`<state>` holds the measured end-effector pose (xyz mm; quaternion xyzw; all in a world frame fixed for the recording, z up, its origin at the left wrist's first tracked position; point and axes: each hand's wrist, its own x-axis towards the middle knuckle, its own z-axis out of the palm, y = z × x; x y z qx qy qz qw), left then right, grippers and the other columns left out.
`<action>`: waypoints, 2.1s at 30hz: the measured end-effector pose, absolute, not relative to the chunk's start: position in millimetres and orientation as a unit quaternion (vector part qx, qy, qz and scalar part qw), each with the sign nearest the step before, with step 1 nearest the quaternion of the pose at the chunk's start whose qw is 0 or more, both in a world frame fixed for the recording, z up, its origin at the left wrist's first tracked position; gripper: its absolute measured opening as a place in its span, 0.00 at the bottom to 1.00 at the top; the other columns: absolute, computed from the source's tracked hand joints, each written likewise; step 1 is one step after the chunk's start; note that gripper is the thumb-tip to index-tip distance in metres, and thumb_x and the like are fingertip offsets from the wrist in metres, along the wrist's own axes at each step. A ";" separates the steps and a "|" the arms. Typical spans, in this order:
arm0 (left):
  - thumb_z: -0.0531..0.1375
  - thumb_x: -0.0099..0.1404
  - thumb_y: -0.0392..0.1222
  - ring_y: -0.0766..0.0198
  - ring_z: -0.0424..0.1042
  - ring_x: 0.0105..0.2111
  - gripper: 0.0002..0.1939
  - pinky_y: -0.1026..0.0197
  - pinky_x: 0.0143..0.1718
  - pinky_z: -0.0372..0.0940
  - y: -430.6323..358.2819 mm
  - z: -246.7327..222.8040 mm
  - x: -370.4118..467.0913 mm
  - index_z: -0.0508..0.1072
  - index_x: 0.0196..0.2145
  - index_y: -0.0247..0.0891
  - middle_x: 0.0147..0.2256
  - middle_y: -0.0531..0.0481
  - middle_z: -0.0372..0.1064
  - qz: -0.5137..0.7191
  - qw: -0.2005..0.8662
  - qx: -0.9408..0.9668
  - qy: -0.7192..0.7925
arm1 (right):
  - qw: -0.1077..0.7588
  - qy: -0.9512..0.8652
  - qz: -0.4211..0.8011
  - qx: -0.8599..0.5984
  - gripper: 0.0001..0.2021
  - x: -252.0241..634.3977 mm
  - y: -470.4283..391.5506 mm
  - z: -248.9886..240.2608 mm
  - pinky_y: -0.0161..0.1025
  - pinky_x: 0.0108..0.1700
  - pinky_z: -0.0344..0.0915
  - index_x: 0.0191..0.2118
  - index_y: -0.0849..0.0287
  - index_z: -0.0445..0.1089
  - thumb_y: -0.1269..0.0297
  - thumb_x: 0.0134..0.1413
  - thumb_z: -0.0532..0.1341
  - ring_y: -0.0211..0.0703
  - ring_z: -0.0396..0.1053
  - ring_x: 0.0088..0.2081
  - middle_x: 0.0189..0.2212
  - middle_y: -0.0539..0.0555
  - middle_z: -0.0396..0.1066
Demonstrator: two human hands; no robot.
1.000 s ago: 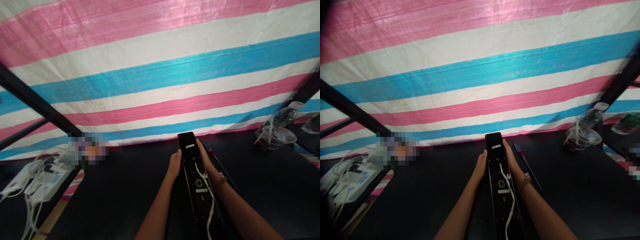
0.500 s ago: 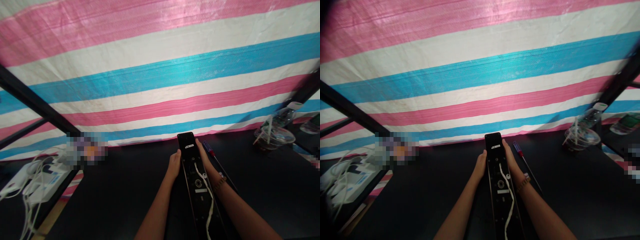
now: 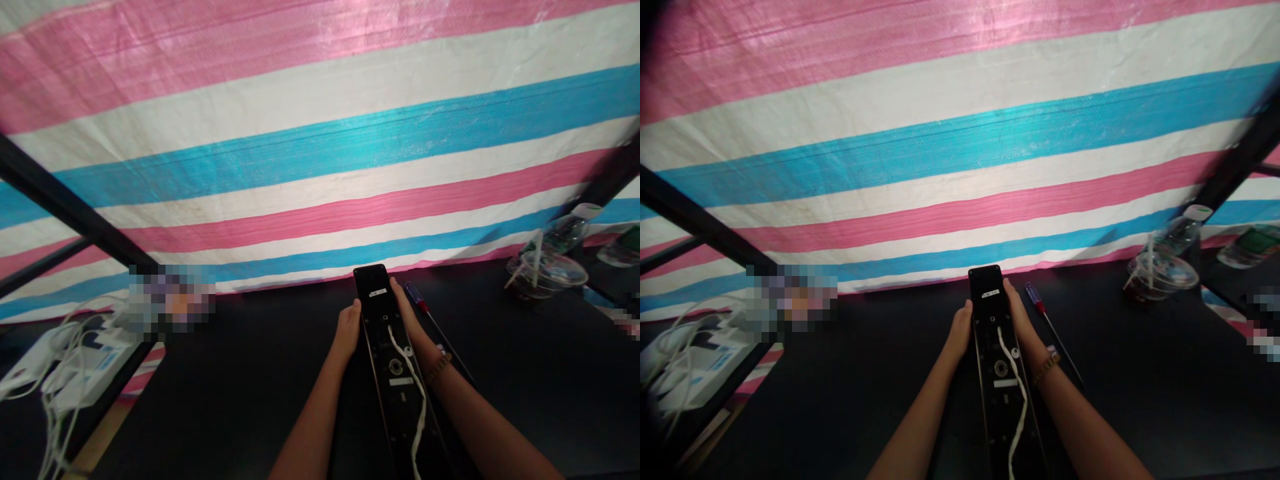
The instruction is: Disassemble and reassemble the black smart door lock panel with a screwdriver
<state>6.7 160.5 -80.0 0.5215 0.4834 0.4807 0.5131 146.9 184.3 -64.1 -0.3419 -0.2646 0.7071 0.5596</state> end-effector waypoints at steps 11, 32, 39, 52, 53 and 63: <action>0.47 0.60 0.75 0.66 0.57 0.23 0.37 0.61 0.27 0.54 158.8 -73.9 7.1 0.66 0.21 0.35 0.21 0.52 0.60 0.481 0.508 0.526 0.484 | 0.562 -0.242 0.722 -0.321 0.19 145.8 182.0 -59.9 0.40 0.32 0.67 0.31 0.53 0.73 0.41 0.50 0.65 0.43 0.70 0.28 0.25 0.47 0.74; 0.47 0.62 0.74 0.65 0.58 0.24 0.37 0.61 0.28 0.55 161.1 -80.2 6.5 0.68 0.23 0.34 0.22 0.51 0.62 0.477 0.509 0.529 0.483 | 0.562 -0.255 0.714 -0.331 0.23 147.3 183.8 -66.2 0.42 0.35 0.69 0.37 0.54 0.76 0.38 0.47 0.66 0.48 0.74 0.33 0.26 0.49 0.76; 0.47 0.61 0.75 0.66 0.57 0.24 0.36 0.61 0.27 0.53 161.5 -80.7 6.6 0.65 0.21 0.35 0.21 0.52 0.60 0.479 0.508 0.528 0.483 | 0.550 -0.224 0.746 -0.301 0.19 146.9 184.7 -66.9 0.40 0.34 0.68 0.32 0.54 0.74 0.42 0.50 0.65 0.43 0.70 0.28 0.25 0.47 0.74; 0.47 0.61 0.75 0.65 0.59 0.24 0.37 0.61 0.27 0.55 162.3 -82.6 6.9 0.68 0.22 0.34 0.21 0.51 0.62 0.477 0.506 0.529 0.486 | 0.570 -0.264 0.700 -0.339 0.23 147.1 185.5 -68.1 0.43 0.38 0.69 0.38 0.54 0.76 0.39 0.47 0.65 0.49 0.74 0.35 0.27 0.49 0.76; 0.47 0.61 0.75 0.65 0.58 0.24 0.37 0.61 0.27 0.55 162.2 -82.1 7.0 0.68 0.22 0.34 0.21 0.51 0.62 0.478 0.505 0.529 0.487 | 0.570 -0.264 0.700 -0.338 0.23 147.0 185.2 -67.5 0.43 0.38 0.69 0.38 0.54 0.76 0.39 0.47 0.65 0.49 0.74 0.35 0.27 0.49 0.76; 0.46 0.63 0.73 0.66 0.59 0.23 0.37 0.61 0.27 0.55 161.7 -83.4 6.6 0.68 0.23 0.34 0.22 0.51 0.62 0.478 0.505 0.533 0.482 | 0.556 -0.261 0.712 -0.339 0.25 147.1 183.6 -63.8 0.43 0.36 0.69 0.40 0.54 0.75 0.37 0.45 0.66 0.50 0.74 0.35 0.27 0.49 0.77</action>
